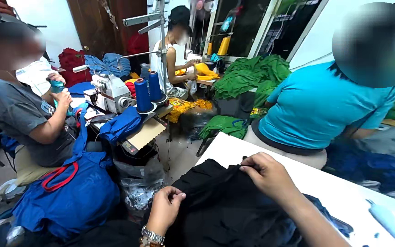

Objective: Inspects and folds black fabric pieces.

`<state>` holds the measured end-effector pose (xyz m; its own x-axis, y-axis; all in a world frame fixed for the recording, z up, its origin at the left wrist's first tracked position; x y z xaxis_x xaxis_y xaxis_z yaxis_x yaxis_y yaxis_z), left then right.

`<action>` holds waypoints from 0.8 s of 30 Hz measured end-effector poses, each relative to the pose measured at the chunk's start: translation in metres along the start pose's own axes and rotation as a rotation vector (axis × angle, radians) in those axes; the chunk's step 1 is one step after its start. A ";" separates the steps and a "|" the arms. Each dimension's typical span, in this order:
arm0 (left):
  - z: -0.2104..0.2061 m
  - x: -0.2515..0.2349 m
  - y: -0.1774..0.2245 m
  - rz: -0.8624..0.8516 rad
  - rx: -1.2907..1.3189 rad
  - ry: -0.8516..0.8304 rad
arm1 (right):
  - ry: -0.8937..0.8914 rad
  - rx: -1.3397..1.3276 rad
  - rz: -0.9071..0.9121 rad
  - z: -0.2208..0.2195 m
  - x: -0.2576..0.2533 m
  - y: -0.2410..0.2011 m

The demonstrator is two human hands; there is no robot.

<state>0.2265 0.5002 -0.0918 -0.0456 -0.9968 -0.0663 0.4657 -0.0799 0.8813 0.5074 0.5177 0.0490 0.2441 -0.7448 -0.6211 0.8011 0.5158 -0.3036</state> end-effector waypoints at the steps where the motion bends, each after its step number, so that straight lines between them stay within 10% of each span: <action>1: 0.001 0.003 0.002 -0.007 -0.040 -0.038 | 0.006 -0.004 0.002 0.004 0.002 -0.003; 8: 0.015 0.030 0.043 -0.157 -0.271 -0.004 | 0.009 -0.061 -0.021 0.035 0.022 0.001; 11: 0.020 0.045 0.070 -0.368 -0.075 0.186 | 0.073 -0.317 -0.043 0.065 0.039 0.003; 14: 0.002 0.072 0.114 -0.635 0.302 0.038 | 0.132 -0.865 0.030 0.086 0.054 -0.004; 18: -0.040 0.085 0.145 -0.868 0.448 -0.185 | -0.175 -1.257 0.107 0.033 0.064 -0.023; 24: -0.049 0.055 0.111 -0.716 0.435 -0.051 | -0.442 -1.304 0.030 -0.042 0.064 -0.041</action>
<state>0.3196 0.4364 -0.0202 -0.2458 -0.7038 -0.6666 -0.0731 -0.6722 0.7367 0.4676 0.4666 -0.0083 0.6005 -0.6711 -0.4348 -0.2352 0.3715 -0.8982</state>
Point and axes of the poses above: each hand's wrist, its own x-axis away from the middle knuckle, its own z-axis out of the back of the hand, y = z × x, the point moved 8 cm from there along -x, towards the middle knuckle, and after that the axes turned 3 degrees about -x, right-handed, at the moved point
